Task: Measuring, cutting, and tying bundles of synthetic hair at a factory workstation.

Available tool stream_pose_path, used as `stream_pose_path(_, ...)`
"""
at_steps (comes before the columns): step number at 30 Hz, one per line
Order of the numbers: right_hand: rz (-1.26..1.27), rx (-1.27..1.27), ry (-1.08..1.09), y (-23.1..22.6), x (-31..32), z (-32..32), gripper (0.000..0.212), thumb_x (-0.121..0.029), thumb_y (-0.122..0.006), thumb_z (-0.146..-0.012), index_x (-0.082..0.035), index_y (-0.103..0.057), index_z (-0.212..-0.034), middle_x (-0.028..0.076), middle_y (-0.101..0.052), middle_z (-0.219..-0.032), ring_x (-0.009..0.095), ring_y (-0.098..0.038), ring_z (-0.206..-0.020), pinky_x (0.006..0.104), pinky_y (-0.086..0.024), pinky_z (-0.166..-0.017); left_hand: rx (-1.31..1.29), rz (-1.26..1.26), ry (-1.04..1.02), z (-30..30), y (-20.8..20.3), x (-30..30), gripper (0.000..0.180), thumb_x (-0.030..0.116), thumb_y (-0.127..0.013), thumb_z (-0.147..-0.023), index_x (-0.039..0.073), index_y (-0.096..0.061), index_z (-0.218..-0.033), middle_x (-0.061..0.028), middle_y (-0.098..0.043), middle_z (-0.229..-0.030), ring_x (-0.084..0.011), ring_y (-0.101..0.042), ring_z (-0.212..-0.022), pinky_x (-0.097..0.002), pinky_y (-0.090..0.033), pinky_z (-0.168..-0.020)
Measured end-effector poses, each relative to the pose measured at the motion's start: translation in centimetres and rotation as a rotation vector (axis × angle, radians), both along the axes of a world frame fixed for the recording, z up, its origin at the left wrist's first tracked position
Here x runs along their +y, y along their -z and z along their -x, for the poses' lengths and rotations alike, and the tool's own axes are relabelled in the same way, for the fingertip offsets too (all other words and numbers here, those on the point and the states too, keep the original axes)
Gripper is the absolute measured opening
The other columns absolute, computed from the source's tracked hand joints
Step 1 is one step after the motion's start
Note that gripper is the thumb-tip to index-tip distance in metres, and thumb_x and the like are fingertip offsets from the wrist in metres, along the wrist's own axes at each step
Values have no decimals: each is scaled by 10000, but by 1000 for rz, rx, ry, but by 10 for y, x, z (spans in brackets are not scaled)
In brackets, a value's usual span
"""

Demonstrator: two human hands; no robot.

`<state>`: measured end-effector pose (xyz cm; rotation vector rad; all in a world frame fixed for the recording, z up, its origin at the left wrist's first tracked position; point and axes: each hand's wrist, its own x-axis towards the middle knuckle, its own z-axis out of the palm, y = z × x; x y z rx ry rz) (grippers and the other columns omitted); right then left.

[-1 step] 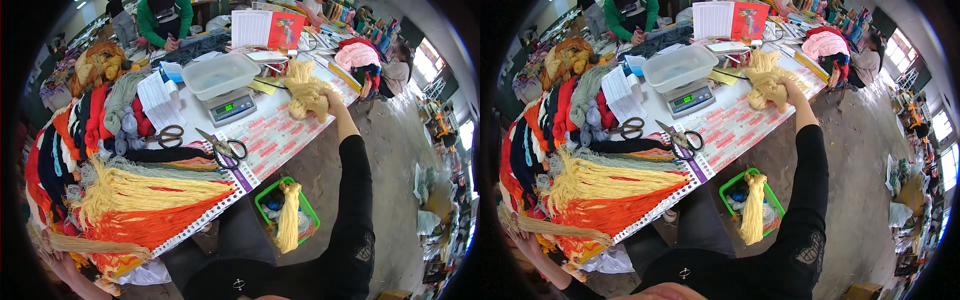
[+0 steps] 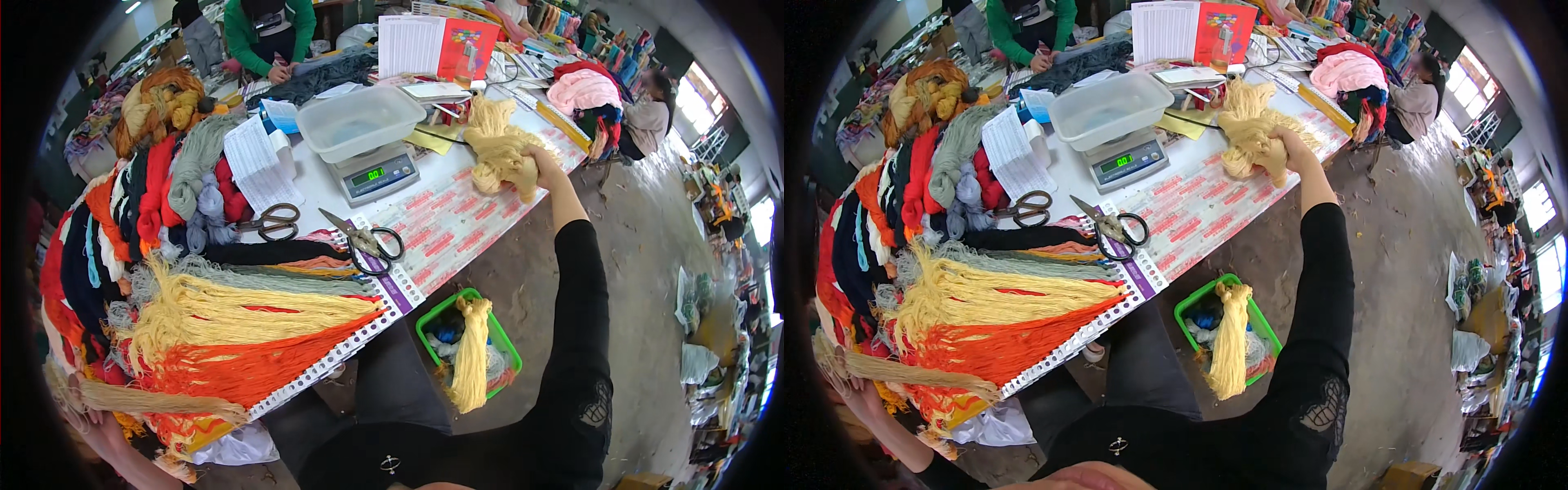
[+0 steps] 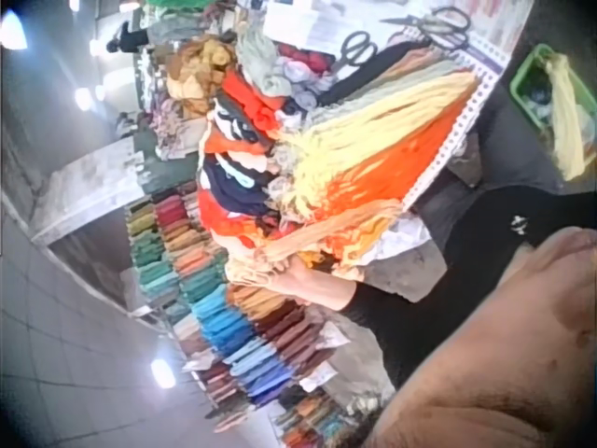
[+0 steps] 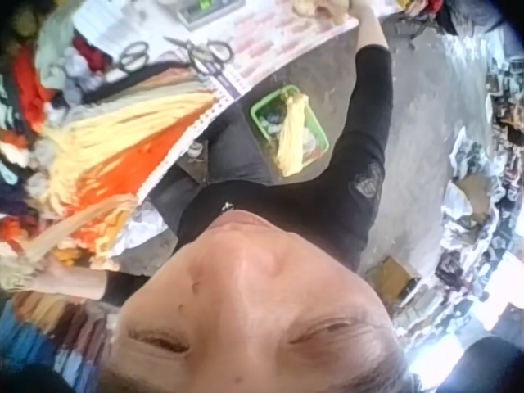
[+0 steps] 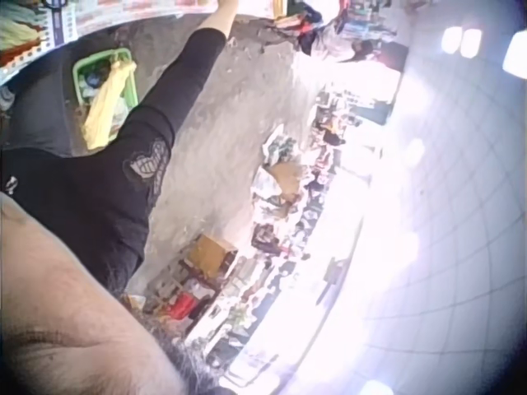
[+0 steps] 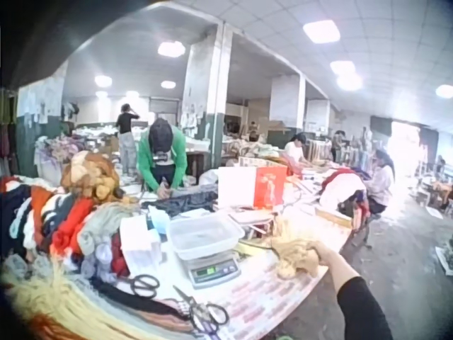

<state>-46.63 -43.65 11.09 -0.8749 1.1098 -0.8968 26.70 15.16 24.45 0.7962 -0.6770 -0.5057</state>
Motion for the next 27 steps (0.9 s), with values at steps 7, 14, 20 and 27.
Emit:
stream_pose_path(7, -257, 526, -192, -4, 7, -2, 334, -267, -591, -777, 6, -555, -965, 87, -633, -773, 194, -601, -563, 333, -526, -541, 78, -34, 41, 23, -3, -25, 383, 179, -502, -914, -42, -388, -1205, -7, -441, -825, -54, -346, -543, -183, -305, -500)
stream_pose_path(14, -446, 388, -577, 14, 5, 2, 250, -201, -589, -756, -12, -561, -917, 71, -616, -729, 163, -560, -545, 306, -482, -530, 153, -55, 157, 21, 5, -34, 269, 167, -517, -897, 13, -433, -1101, -3, -386, -749, -55, -318, -523, -196, -283, -489)
stream_pose_path(20, 218, -268, -201, -22, -10, -1, 391, -185, -501, -806, 27, -502, -1134, 139, -604, -1005, 243, -596, -916, 368, -471, -871, 153, -32, 56, 16, 4, -38, 284, 196, -547, -895, 10, -439, -1081, 0, -409, -762, -57, -309, -495, -175, -294, -483)
stream_pose_path(27, 670, -199, -100, -187, -24, -9, 331, -182, -524, -800, -2, -562, -1076, 86, -634, -932, 199, -603, -853, 313, -476, -808, 78, 61, 311, -2, 13, -35, 270, 201, -526, -912, 5, -419, -1064, -16, -455, -864, -60, -344, -504, -189, -306, -453)
